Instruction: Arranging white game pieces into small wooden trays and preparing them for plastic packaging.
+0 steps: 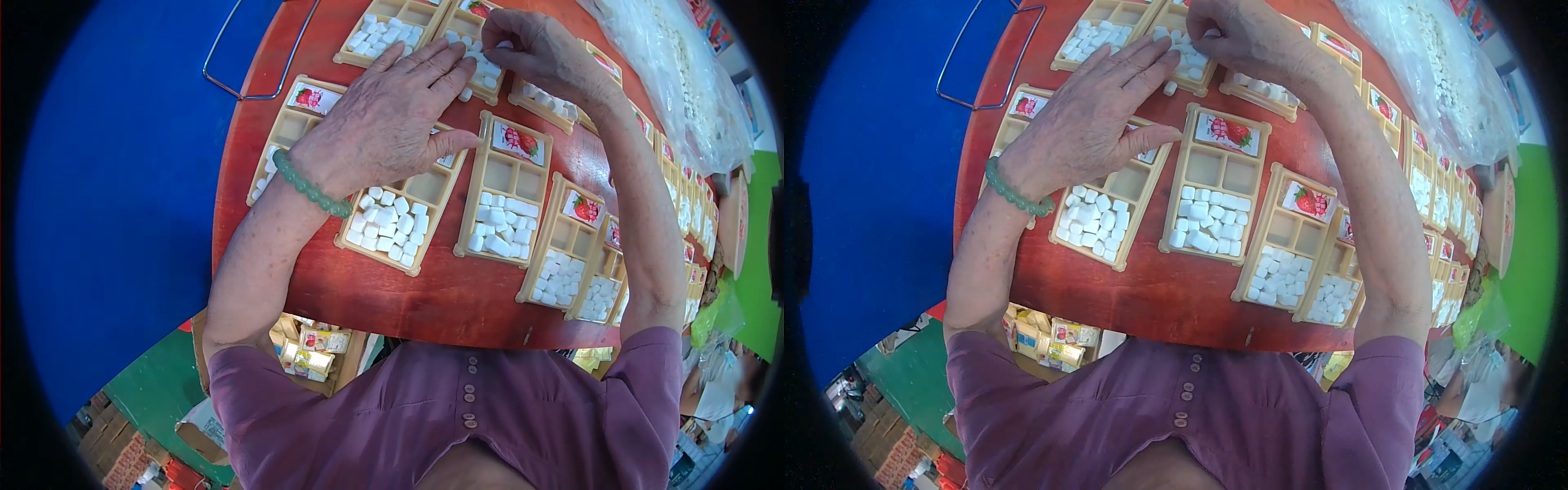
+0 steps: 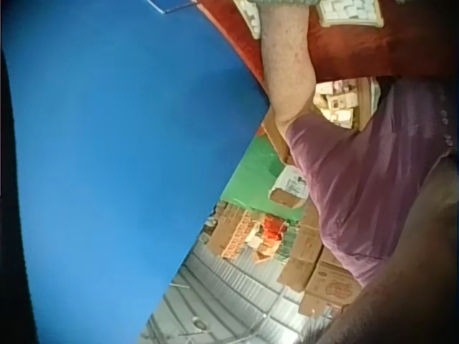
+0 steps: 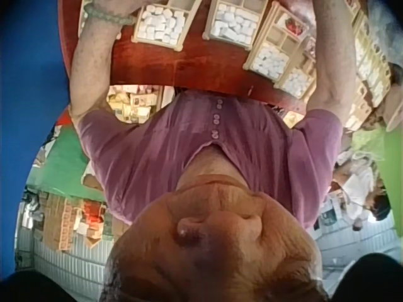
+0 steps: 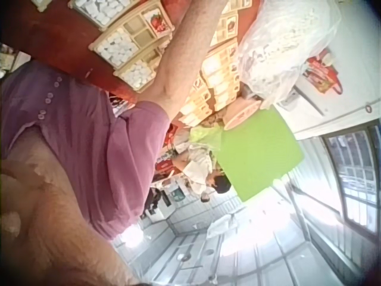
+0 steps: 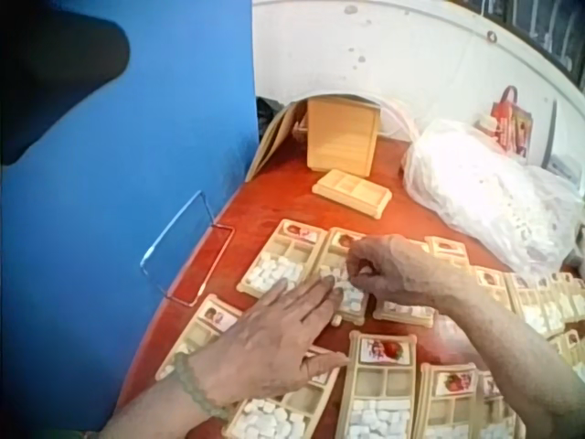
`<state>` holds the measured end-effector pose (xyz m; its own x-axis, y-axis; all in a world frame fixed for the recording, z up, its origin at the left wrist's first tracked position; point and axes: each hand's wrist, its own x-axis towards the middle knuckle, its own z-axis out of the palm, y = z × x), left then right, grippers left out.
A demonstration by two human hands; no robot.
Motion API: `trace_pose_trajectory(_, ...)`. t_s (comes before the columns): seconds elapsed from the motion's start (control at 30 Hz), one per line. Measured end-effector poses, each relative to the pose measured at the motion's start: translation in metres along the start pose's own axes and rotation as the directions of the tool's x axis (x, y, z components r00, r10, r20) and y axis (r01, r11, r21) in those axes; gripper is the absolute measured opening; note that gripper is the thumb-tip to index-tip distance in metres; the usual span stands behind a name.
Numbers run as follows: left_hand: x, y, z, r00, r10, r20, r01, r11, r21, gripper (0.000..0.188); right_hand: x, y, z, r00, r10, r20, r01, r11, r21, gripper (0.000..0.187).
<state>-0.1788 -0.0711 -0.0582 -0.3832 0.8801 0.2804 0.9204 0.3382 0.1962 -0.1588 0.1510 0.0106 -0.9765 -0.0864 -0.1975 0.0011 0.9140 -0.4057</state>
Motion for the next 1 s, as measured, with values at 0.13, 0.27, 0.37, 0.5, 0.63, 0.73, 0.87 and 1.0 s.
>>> trace_pose_trajectory(0.13,0.000,0.000,0.000,1.000,0.005,-0.001,-0.005,1.000,-0.009,0.072,-0.005,-0.011,-0.006,0.997,0.066,0.036,-0.066,0.998,-0.004,0.015)
trace_pose_trajectory(0.27,0.001,0.000,0.000,1.000,0.014,-0.006,-0.014,1.000,-0.012,0.072,-0.002,0.006,0.001,0.998,-0.046,-0.033,0.044,0.998,-0.046,0.016)
trace_pose_trajectory(0.37,0.000,0.000,0.000,1.000,0.005,-0.006,-0.005,1.000,-0.009,0.072,-0.002,0.005,0.006,0.999,0.035,-0.015,-0.034,0.999,0.015,0.017)
trace_pose_trajectory(0.5,0.001,0.000,0.000,1.000,0.017,-0.010,-0.017,1.000,-0.010,0.072,0.003,0.029,0.021,0.992,-0.081,-0.094,0.098,0.975,0.201,0.012)
trace_pose_trajectory(0.63,0.000,-0.001,0.002,1.000,0.019,-0.015,-0.019,1.000,-0.001,0.073,0.002,0.027,0.021,0.996,-0.056,-0.064,0.070,0.968,0.241,0.013)
trace_pose_trajectory(0.73,0.001,0.000,0.002,1.000,0.018,-0.014,-0.018,1.000,-0.004,0.074,0.006,0.039,0.023,0.977,-0.156,-0.143,0.176,0.975,0.138,0.012)
trace_pose_trajectory(0.87,-0.002,-0.001,0.001,1.000,0.006,-0.012,-0.006,1.000,0.000,0.074,0.004,0.014,0.009,1.000,0.024,0.013,-0.025,0.997,0.068,0.017)
trace_pose_trajectory(1.0,0.000,0.000,0.002,1.000,0.016,-0.012,-0.016,1.000,-0.007,0.073,0.003,0.020,0.012,0.879,-0.425,-0.217,0.461,0.873,0.159,0.018)
